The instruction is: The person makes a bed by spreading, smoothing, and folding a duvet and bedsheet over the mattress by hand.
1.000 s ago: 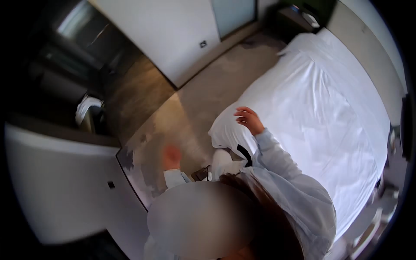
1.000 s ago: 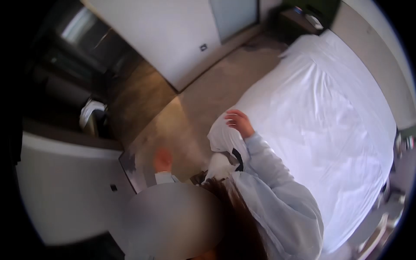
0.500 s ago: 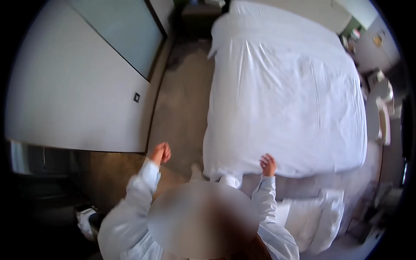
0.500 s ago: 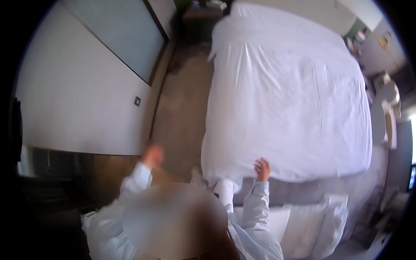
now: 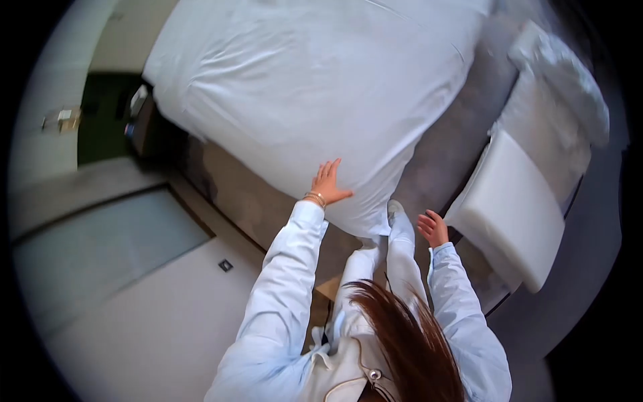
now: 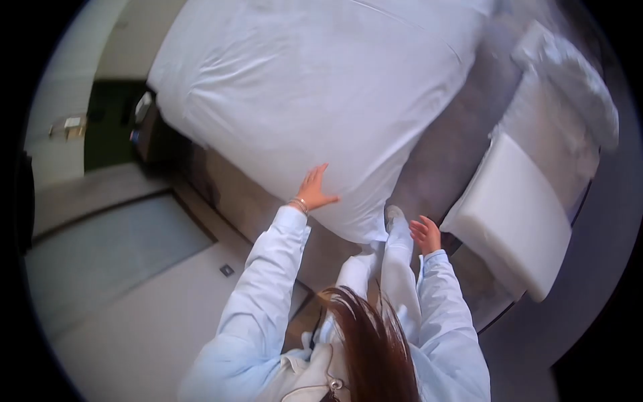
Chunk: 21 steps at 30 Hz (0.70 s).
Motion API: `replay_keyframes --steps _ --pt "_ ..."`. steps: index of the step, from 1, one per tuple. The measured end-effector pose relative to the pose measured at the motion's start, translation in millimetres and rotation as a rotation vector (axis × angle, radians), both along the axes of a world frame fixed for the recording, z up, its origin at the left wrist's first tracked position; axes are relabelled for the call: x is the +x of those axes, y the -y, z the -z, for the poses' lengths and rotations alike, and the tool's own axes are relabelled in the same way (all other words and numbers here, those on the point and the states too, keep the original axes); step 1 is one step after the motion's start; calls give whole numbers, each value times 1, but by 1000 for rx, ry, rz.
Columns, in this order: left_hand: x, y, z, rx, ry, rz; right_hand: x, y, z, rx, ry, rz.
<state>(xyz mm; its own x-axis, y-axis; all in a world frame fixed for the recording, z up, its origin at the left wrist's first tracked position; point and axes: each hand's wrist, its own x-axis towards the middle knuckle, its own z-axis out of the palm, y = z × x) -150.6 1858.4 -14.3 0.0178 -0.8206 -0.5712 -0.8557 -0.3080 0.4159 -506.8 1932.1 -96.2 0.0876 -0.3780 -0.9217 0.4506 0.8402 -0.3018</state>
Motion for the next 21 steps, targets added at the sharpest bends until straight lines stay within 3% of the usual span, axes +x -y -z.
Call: replay_keyframes --steps 4,6,8,10,12,15,17,21 --pt "-61 32 102 53 104 208 26 1 145 103 177 -44" --pt "-65 11 103 -109 178 172 67 -21 176 133 121 -145" --pt "-75 13 142 -210 201 174 87 5 221 69 90 -107" --pt "-76 10 144 -171 177 196 108 7 272 138 166 -60" --pt "-80 15 152 -205 149 211 125 26 274 141 218 30" --pt "-92 19 158 -189 198 181 143 37 310 11 93 32" --pt "-93 19 159 -210 200 194 143 40 298 179 83 321" --pt "-94 12 161 -221 242 213 132 54 290 -24 -177 193"
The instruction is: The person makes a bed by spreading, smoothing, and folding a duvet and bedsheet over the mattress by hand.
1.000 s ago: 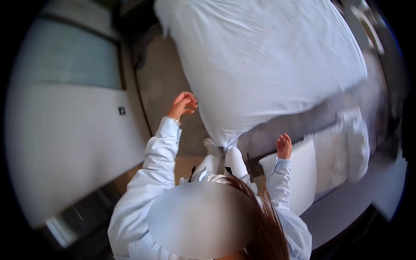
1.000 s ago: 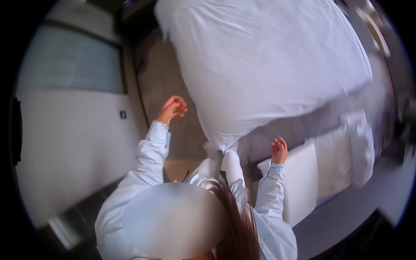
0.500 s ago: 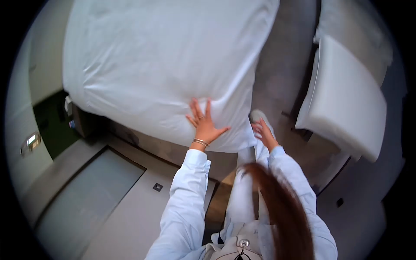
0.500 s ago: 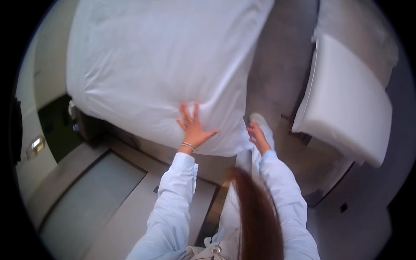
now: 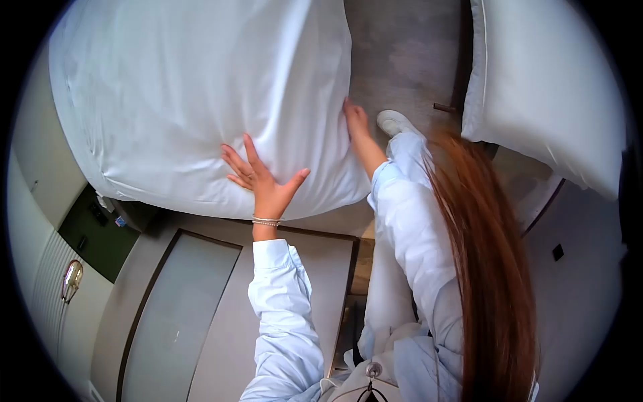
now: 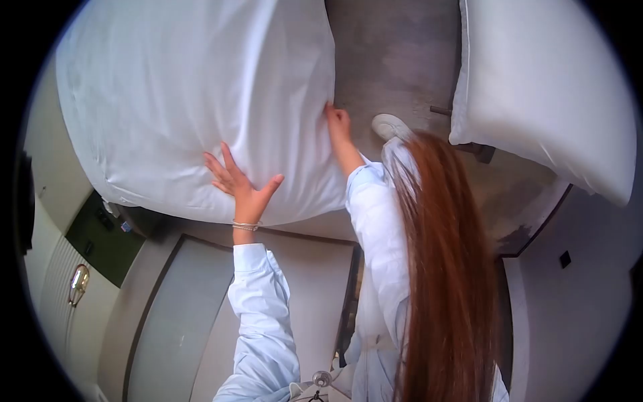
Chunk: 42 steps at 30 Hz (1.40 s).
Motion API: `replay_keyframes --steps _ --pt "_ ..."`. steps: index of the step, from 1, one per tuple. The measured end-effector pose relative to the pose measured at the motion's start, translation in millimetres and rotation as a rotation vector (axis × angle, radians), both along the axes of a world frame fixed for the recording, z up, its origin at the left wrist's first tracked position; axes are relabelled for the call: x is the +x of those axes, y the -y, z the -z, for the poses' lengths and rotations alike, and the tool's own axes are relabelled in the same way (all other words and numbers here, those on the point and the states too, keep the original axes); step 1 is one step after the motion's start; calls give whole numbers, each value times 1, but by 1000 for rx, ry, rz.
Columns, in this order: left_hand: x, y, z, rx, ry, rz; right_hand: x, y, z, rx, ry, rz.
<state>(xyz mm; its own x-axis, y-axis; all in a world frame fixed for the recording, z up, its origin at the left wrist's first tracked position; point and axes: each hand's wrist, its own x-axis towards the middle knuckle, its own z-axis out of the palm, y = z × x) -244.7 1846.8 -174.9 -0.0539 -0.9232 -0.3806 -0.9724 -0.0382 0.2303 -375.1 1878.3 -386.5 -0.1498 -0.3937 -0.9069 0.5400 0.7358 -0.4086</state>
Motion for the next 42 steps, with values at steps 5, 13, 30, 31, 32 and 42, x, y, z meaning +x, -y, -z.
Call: replay_keyframes --steps 5,13,30,31,32,42 --pt "3 5 1 10 21 19 -33 19 6 211 286 59" --pt "-2 8 -1 55 3 -28 -33 -5 14 -112 -364 60" --pt "-77 80 -17 -132 195 591 -121 -103 6 3 -419 -224" --pt "-86 86 -10 -152 188 597 -117 -103 12 50 -411 -248" --pt "-97 91 -2 -121 252 676 -109 -103 21 93 -382 -224" --pt "-99 49 33 580 238 1129 -163 -134 -32 223 -335 -880"
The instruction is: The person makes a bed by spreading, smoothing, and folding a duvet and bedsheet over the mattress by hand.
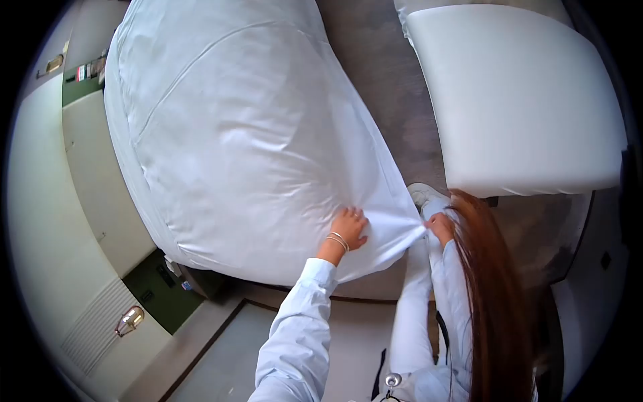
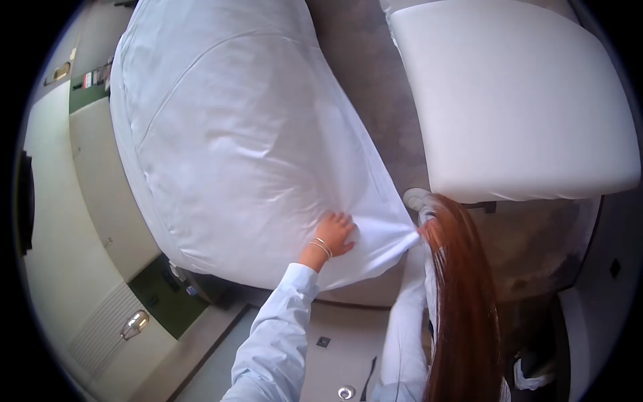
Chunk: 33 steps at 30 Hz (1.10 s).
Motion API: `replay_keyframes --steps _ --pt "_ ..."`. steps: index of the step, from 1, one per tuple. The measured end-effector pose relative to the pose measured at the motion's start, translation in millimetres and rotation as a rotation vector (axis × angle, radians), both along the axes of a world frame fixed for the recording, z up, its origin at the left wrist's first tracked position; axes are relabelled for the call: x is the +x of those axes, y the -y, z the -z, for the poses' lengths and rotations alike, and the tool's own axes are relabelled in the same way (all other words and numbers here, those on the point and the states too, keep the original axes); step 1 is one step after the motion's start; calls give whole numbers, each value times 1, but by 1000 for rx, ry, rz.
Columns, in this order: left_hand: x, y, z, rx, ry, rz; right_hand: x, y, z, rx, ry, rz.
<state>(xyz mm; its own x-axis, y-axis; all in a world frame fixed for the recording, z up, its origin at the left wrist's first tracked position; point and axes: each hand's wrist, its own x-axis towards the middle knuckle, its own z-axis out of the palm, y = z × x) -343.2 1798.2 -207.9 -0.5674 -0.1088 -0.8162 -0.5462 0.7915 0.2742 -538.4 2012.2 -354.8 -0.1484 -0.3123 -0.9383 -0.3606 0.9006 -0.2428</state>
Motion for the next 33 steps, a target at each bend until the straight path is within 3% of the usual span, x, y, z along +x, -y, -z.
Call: replay_keyframes --steps 1,3,4,8,10,11,13,14,16,17,18,19,20,21,22,23,25,28,30,31,32,33 --pt "6 -18 -6 -1 -4 -17 -9 0 -6 -1 -4 -17" --pt "11 -46 -17 50 -368 -22 -32 9 -20 -125 -53 -60" --pt "9 -49 -28 49 -422 -27 -38 13 -28 -180 -70 -84" --pt "26 -63 -42 -51 -418 31 -20 33 -38 -386 -95 -164" --pt "39 -78 -37 87 -115 59 9 61 -44 -487 -9 -326" --pt "54 -92 -27 100 -110 44 31 79 -59 -482 71 -438" --pt "88 -130 5 -324 59 312 80 102 -80 -494 198 -702" --pt "97 -143 12 -375 113 394 116 102 -77 -425 279 -806" --pt "92 -161 17 -221 203 357 167 135 -136 -110 446 -1130" --pt "96 -172 19 -85 305 335 187 122 -131 -93 450 -1146" --pt "104 -188 23 113 334 -212 208 107 -125 3 326 -1273" --pt "113 -200 27 232 290 -324 234 94 -119 96 199 -1393" --pt "121 -194 11 347 245 -437 237 69 -107 -40 161 -1344" --pt "129 -192 -10 404 186 -332 242 52 -92 -70 103 -1249" --pt "160 -230 15 265 -49 -109 245 42 -81 -46 17 -1059" --pt "181 -234 6 452 4 -263 246 37 -78 -38 -65 -843" --pt "228 -267 16 759 57 -913 240 26 -83 -38 -203 -504" --pt "315 -312 35 877 46 -1208 239 -2 -87 -71 -285 -465" --pt "373 -344 51 734 58 -1237 237 -23 -82 -67 -262 -582" --pt "384 -322 14 677 204 -1422 238 -26 -83 -72 -246 -638" --pt "413 -335 17 519 119 -1384 244 -23 -89 -73 -228 -694" --pt "433 -331 -2 495 110 -1520 254 -19 -99 -82 -209 -745"
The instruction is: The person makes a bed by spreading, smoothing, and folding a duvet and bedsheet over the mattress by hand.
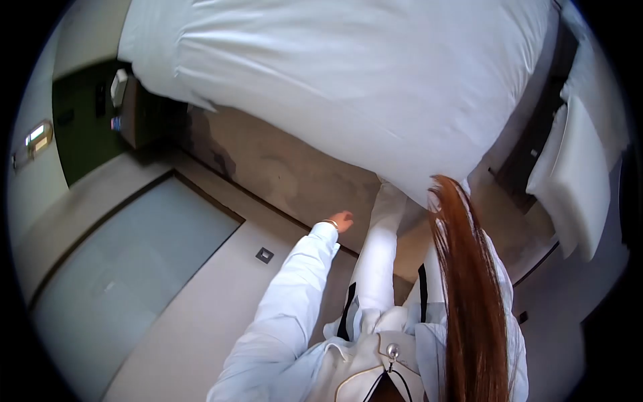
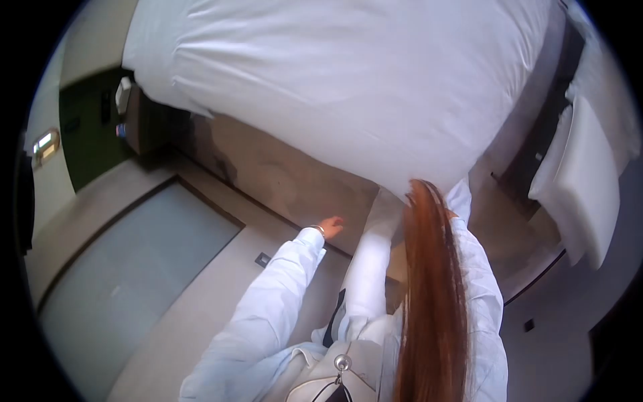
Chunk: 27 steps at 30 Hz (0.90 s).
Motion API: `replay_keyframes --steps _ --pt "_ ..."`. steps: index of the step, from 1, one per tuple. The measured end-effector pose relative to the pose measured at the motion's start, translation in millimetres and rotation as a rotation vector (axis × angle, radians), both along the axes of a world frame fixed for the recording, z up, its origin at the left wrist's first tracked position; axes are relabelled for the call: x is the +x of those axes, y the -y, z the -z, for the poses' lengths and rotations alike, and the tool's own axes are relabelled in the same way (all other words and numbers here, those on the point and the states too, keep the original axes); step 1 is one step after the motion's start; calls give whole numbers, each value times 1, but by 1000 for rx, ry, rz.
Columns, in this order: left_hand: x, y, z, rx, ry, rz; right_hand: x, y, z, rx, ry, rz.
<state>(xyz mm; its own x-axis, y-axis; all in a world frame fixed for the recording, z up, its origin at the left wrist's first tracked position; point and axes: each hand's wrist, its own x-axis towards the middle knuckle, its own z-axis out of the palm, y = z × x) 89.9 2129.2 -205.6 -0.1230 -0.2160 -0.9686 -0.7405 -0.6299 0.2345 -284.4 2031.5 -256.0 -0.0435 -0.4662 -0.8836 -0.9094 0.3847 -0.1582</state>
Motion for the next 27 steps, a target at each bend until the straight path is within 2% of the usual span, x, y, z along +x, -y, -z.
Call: replay_keyframes --steps 2,4,5,6,9,10,12,16,19,21,22,24,27 --pt "32 2 -29 -105 -16 -122 17 6 -13 16 52 -104" --pt "56 -5 -48 -190 -31 -637 36 15 -30 22 104 -198" --pt "62 -11 -51 -284 -57 -814 45 19 -36 8 146 -240" --pt "62 -10 -59 -319 -71 -848 51 27 -40 -13 199 -281" --pt "76 3 -101 -212 53 -1035 104 54 -75 -128 386 -347" --pt "85 8 -115 -234 52 -1069 142 72 -125 -176 404 -363" --pt "94 12 -141 -272 -135 -1250 207 89 -182 -298 446 -374" --pt "114 15 -161 -475 -215 -1287 294 119 -249 -288 616 -442" --pt "144 16 -194 -466 -269 -1279 341 128 -292 -398 653 -726" --pt "175 21 -200 -456 -333 -1314 366 136 -314 -395 635 -761" --pt "194 25 -203 -430 -395 -1344 380 139 -321 -380 614 -787" --pt "245 36 -203 -415 -340 -1423 411 146 -318 -366 637 -657" --pt "321 55 -185 -454 -343 -1588 455 172 -291 -341 590 -749"
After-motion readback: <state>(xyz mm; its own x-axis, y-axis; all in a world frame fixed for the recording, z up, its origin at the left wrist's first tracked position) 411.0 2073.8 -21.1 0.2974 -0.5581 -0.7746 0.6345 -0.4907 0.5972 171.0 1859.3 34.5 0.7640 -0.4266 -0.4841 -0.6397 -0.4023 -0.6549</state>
